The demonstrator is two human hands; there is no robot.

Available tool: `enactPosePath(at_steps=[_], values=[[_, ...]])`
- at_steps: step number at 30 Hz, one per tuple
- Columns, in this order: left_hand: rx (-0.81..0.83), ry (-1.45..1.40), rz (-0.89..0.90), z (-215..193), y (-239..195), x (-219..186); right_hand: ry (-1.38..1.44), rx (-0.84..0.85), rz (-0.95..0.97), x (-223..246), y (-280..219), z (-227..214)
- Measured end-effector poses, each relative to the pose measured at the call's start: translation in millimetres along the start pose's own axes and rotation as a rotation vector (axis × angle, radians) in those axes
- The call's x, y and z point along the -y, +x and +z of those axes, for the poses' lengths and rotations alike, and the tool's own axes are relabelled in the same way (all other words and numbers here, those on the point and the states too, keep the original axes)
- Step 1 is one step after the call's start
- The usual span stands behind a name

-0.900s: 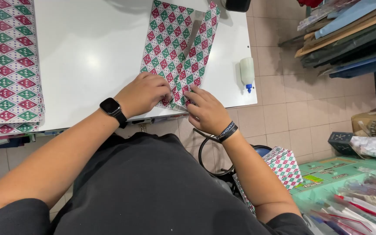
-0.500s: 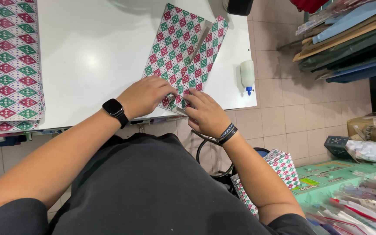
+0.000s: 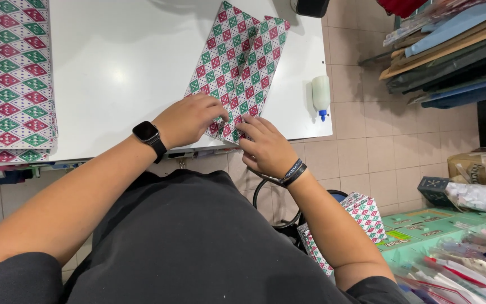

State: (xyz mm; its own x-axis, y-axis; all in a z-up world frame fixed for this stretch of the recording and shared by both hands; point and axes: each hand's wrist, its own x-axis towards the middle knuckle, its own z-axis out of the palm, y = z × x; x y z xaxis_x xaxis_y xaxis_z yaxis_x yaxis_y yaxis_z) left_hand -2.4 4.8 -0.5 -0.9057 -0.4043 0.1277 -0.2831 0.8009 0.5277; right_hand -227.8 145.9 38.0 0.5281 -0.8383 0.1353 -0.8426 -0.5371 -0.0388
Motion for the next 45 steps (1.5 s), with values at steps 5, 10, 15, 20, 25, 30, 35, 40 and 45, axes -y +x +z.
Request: enactPosePath(at_steps=[5,10,15,20,25,30,35,40,45], values=[[-0.033,-0.003,0.01,1.1,-1.9,-1.5,-0.03,-0.023,0.025,2.1,-1.9,2.1],[-0.041,0.018,0.004,7.0,-4.2,-0.7,-0.053,-0.009,0.04,5.3,-1.4,3.4],[-0.032,0.008,-0.027,17.3,-3.8,3.7,-0.047,0.032,0.063,7.4,-0.2,2.7],[-0.071,0.027,-0.035,16.4,-1.6,-7.2,-0.061,0.051,0.093,11.2,1.0,2.9],[-0.101,0.016,-0.059,27.3,1.5,-3.2,-0.09,0.028,0.127,13.6,-1.0,5.8],[-0.092,0.024,-0.077,29.4,3.6,-1.0,-0.046,0.064,0.127,13.7,-1.1,2.4],[-0.09,-0.004,-0.089,25.6,2.5,-4.1,-0.034,0.055,0.097,11.6,-2.8,3.3],[-0.093,-0.01,-0.089,24.2,2.0,-4.5,-0.024,0.026,0.08,9.3,-3.8,5.5],[-0.08,0.033,-0.125,20.7,-0.5,-3.9,0.022,-0.011,0.065,2.7,-3.1,3.6]])
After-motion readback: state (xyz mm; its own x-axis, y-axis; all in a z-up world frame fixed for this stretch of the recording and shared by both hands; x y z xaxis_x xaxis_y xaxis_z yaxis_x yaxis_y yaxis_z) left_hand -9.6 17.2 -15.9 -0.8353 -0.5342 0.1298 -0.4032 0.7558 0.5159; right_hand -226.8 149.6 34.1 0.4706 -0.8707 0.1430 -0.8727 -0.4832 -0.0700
